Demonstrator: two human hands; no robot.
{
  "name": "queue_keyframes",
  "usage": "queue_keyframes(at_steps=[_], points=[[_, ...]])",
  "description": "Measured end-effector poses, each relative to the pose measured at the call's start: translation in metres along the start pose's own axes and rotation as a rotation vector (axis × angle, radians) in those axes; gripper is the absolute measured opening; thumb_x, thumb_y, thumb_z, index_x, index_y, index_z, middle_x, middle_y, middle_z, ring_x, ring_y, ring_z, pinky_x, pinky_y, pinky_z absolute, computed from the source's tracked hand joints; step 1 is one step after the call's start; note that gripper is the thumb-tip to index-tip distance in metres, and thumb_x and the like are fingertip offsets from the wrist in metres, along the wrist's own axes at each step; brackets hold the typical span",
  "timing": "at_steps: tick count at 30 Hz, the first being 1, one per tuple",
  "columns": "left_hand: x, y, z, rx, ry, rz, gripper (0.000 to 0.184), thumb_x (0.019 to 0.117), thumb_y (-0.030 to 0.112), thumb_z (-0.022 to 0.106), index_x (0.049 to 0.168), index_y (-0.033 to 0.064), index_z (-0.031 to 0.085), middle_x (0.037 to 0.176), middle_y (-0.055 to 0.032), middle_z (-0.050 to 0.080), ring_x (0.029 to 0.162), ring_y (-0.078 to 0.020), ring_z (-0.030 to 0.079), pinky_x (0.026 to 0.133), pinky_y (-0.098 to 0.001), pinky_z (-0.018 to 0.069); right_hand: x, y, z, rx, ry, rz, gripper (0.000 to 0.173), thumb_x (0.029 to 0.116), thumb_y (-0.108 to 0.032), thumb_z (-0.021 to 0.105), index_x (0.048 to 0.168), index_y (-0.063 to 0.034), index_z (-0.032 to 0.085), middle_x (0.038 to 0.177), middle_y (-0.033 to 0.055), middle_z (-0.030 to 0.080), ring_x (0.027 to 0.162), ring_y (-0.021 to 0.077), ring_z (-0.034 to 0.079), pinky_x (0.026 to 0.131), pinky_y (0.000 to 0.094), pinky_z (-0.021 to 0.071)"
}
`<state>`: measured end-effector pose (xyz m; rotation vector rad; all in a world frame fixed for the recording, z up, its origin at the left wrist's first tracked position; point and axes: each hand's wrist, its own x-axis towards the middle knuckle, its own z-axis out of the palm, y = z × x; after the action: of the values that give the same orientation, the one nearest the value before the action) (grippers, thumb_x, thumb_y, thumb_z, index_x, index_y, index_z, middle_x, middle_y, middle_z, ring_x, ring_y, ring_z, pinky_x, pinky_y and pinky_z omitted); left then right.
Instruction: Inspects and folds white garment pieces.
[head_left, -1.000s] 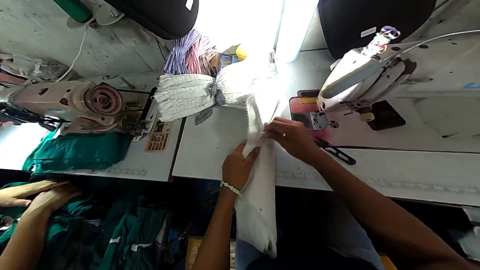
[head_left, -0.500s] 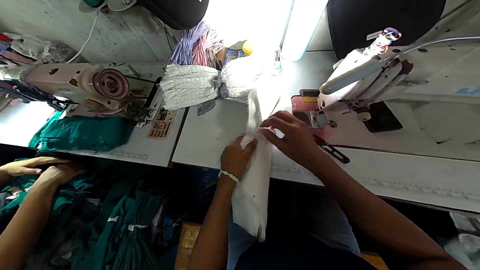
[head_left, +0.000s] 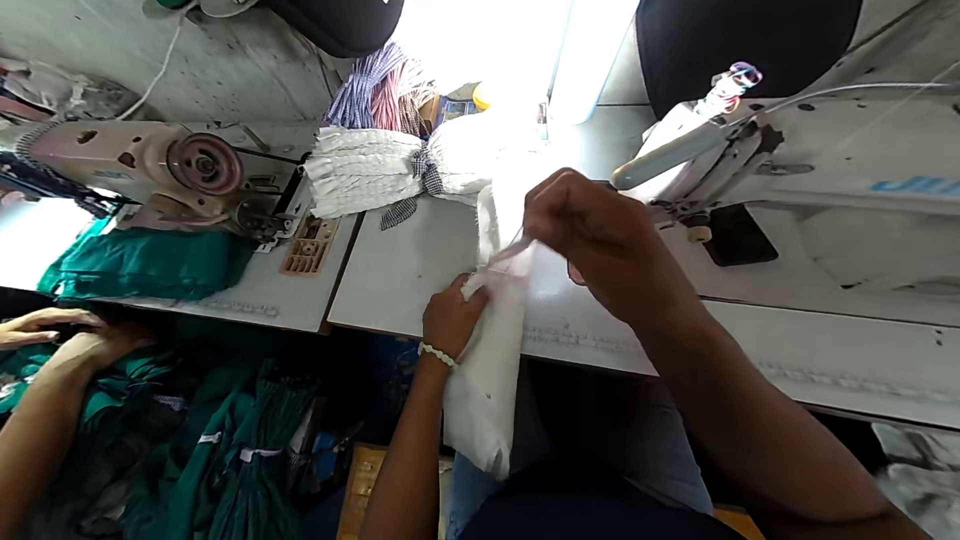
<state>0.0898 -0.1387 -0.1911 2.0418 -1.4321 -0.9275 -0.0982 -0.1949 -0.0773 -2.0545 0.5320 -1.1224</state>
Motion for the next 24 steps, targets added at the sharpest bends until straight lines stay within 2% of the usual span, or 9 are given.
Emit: queue_keyframes(at_steps=[3, 7, 10, 13, 16, 18, 20, 22, 24], points=[[-0.006, -0.003, 0.001, -0.054, 0.056, 0.002, 0.048, 0.1057, 0.042, 0.051, 0.122, 0.0001, 0.069, 0.097, -0.0196, 0.071, 0.097, -0.0328, 0.068, 0.089, -0.0562, 0.0502, -0.016, 0.009, 0.006, 0.173, -0.134, -0.050, 0.019, 0.1034, -0.020, 0.058, 0.095, -0.0042, 0.064, 0.095, 0.0006, 0.065, 0.087, 0.0045, 0.064, 0.075, 0.0193, 0.0569], [-0.004, -0.007, 0.000, -0.193, 0.142, -0.044, 0.053, 0.1125, 0.033, 0.034, 0.102, -0.0048, 0.069, 0.086, -0.0141, 0.066, 0.085, -0.0208, 0.063, 0.083, -0.0437, 0.0502, -0.045, 0.055, 0.014, -0.092, -0.042, 0.247, 0.020, 0.1023, -0.022, 0.060, 0.109, -0.0038, 0.064, 0.103, 0.0058, 0.068, 0.089, 0.0126, 0.068, 0.076, 0.0300, 0.0590], [0.000, -0.009, 0.000, -0.261, 0.133, -0.051, 0.051, 0.1128, 0.032, 0.033, 0.102, -0.0044, 0.068, 0.087, -0.0132, 0.065, 0.085, -0.0184, 0.062, 0.083, -0.0414, 0.0499, -0.059, 0.088, 0.031, -0.291, -0.107, 0.229, 0.025, 0.0944, -0.016, 0.072, 0.114, -0.0005, 0.072, 0.112, 0.0160, 0.070, 0.108, 0.0327, 0.064, 0.091, 0.0490, 0.0538], [-0.006, -0.015, 0.000, -0.361, 0.123, 0.035, 0.047, 0.1124, 0.029, 0.032, 0.125, -0.0031, 0.065, 0.110, -0.0157, 0.069, 0.103, -0.0167, 0.065, 0.096, -0.0400, 0.0501, -0.061, 0.095, 0.042, -0.288, -0.123, 0.119, 0.011, 0.0927, -0.009, 0.069, 0.096, -0.0012, 0.076, 0.094, 0.0133, 0.070, 0.098, 0.0332, 0.063, 0.084, 0.0515, 0.0491], [-0.027, -0.024, 0.002, -0.432, 0.128, 0.097, 0.043, 0.1093, 0.027, 0.042, 0.139, -0.0009, 0.054, 0.120, -0.0139, 0.066, 0.105, -0.0136, 0.065, 0.093, -0.0342, 0.0536, -0.057, 0.093, 0.024, 0.037, -0.102, 0.304, 0.014, 0.0981, -0.001, 0.059, 0.105, 0.0053, 0.069, 0.100, 0.0134, 0.069, 0.097, 0.0214, 0.065, 0.090, 0.0412, 0.0536], [-0.048, -0.032, 0.007, -0.455, 0.210, 0.138, 0.046, 0.1053, 0.025, 0.049, 0.142, -0.0023, 0.049, 0.129, -0.0153, 0.063, 0.107, -0.0140, 0.066, 0.092, -0.0311, 0.0557, -0.062, 0.098, 0.009, 0.357, 0.005, 0.414, 0.015, 0.1001, -0.008, 0.052, 0.109, -0.0053, 0.064, 0.096, 0.0015, 0.068, 0.089, 0.0094, 0.065, 0.086, 0.0317, 0.0558], [-0.070, -0.046, 0.016, -0.448, 0.385, 0.160, 0.046, 0.1037, 0.021, 0.051, 0.140, -0.0071, 0.049, 0.133, -0.0191, 0.061, 0.111, -0.0163, 0.066, 0.093, -0.0314, 0.0562, -0.075, 0.097, -0.010, 0.570, 0.086, 0.443, 0.013, 0.1006, -0.019, 0.054, 0.107, -0.0168, 0.065, 0.087, -0.0043, 0.068, 0.079, 0.0076, 0.065, 0.080, 0.0300, 0.0578], [-0.090, -0.065, 0.027, -0.463, 0.550, 0.140, 0.044, 0.1007, 0.017, 0.053, 0.134, -0.0114, 0.049, 0.125, -0.0205, 0.062, 0.108, -0.0166, 0.066, 0.091, -0.0320, 0.0563, -0.095, 0.094, -0.033, 0.613, 0.108, 0.421, 0.010, 0.0983, -0.029, 0.061, 0.100, -0.0257, 0.070, 0.081, -0.0084, 0.067, 0.071, 0.0041, 0.064, 0.070, 0.0238, 0.0577], [-0.109, -0.081, 0.040, -0.590, 0.544, 0.070, 0.046, 0.0976, 0.015, 0.056, 0.133, -0.0122, 0.047, 0.123, -0.0162, 0.061, 0.107, -0.0116, 0.063, 0.091, -0.0282, 0.0539, -0.118, 0.088, -0.058, 0.559, 0.085, 0.404, 0.009, 0.0966, -0.032, 0.065, 0.102, -0.0303, 0.072, 0.078, -0.0109, 0.067, 0.063, 0.0005, 0.062, 0.062, 0.0188, 0.0562]])
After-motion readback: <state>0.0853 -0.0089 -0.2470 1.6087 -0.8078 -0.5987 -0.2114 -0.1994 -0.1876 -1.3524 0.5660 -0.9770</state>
